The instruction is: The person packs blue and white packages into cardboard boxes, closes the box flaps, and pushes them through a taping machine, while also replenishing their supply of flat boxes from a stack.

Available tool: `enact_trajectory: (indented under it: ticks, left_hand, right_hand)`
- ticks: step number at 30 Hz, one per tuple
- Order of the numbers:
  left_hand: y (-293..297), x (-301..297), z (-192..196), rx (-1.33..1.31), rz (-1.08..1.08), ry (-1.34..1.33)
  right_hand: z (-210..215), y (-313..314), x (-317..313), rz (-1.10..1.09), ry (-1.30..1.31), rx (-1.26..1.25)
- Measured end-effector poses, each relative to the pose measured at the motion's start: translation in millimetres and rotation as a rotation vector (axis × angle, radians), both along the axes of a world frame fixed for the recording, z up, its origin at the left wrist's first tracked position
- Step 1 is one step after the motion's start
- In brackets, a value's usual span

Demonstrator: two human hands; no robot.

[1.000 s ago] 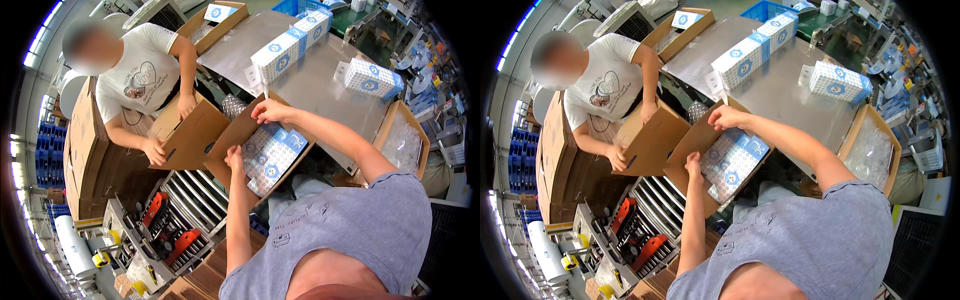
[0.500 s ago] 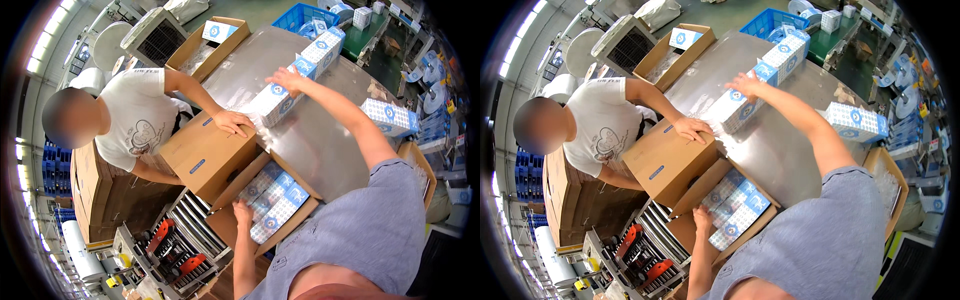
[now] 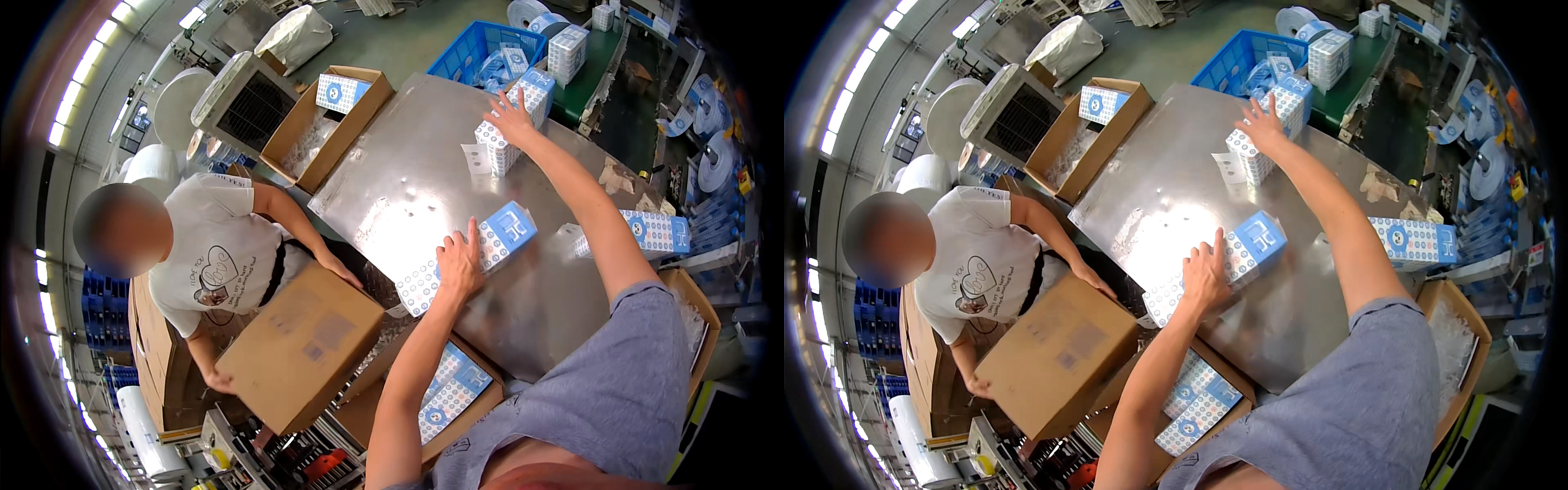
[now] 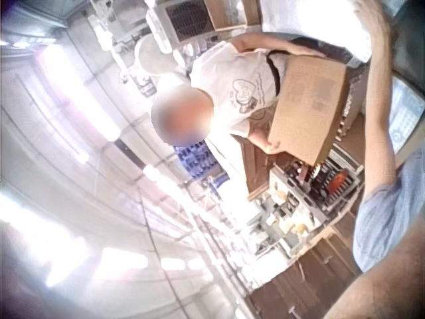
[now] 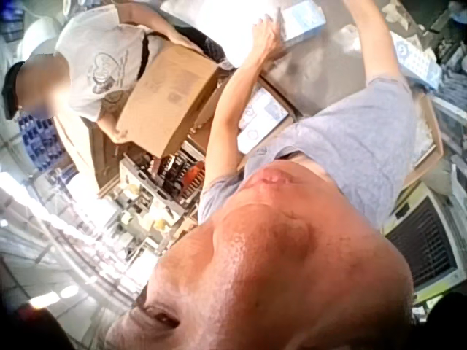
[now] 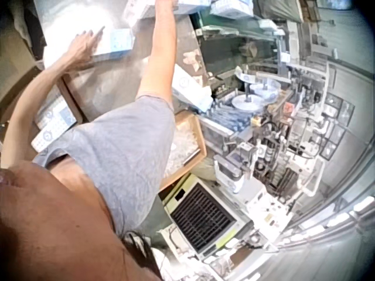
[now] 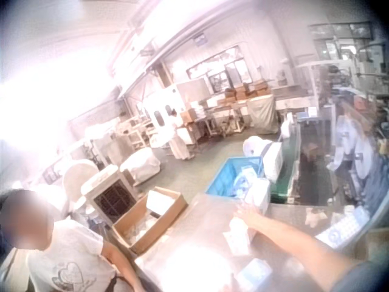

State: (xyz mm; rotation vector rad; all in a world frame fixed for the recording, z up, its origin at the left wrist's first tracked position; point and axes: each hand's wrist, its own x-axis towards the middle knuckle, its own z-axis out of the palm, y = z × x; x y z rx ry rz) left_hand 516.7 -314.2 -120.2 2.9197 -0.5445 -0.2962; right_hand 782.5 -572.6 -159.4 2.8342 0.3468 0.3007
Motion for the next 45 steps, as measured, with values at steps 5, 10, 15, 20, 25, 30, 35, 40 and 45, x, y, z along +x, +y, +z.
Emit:
enact_trajectory:
  ticks: [5, 10, 15, 20, 25, 30, 35, 40, 45]
  left_hand:
    - [42.0, -32.5, 50.0, -0.186, -0.155, -0.242]
    - [102.0, -88.8, 157.0, -0.666, 0.016, -0.471]
    - [212.0, -230.7, 132.9, -1.637, 0.718, 0.094]
    - [210.4, -294.7, 82.9, -0.754, 0.448, -0.215]
    - [201.9, -301.4, -29.5, -0.170, 0.414, -0.035]
    - [187.0, -310.1, -118.3, -0.021, 0.344, 0.200]
    - [209.3, -314.8, -112.2, -0.109, 0.293, 0.234]
    - [232.7, -333.3, -120.6, -0.111, 0.329, 0.269]
    - [262.2, -349.6, -144.6, -0.216, 0.230, 0.175]
  right_hand:
    - [41.9, 62.0, -57.0, 0.276, 0.400, 0.073]
    - [3.9, 61.6, -114.9, 0.301, 0.489, 0.412]
    - [3.5, 54.2, -117.2, 0.297, 0.529, 1.062]
    - [57.2, 58.6, -143.4, -0.029, 1.152, 2.431]
    - [107.6, 117.3, -229.9, 0.414, 0.554, 2.511]
    - [126.3, 186.8, -294.3, 0.682, 0.377, 2.288]
    - [128.2, 222.9, -318.0, 0.537, 0.757, 2.657]
    - [132.9, 263.5, -356.9, 0.460, 0.803, 2.560]
    - [114.5, 263.7, -404.3, 0.692, 1.251, 2.216]
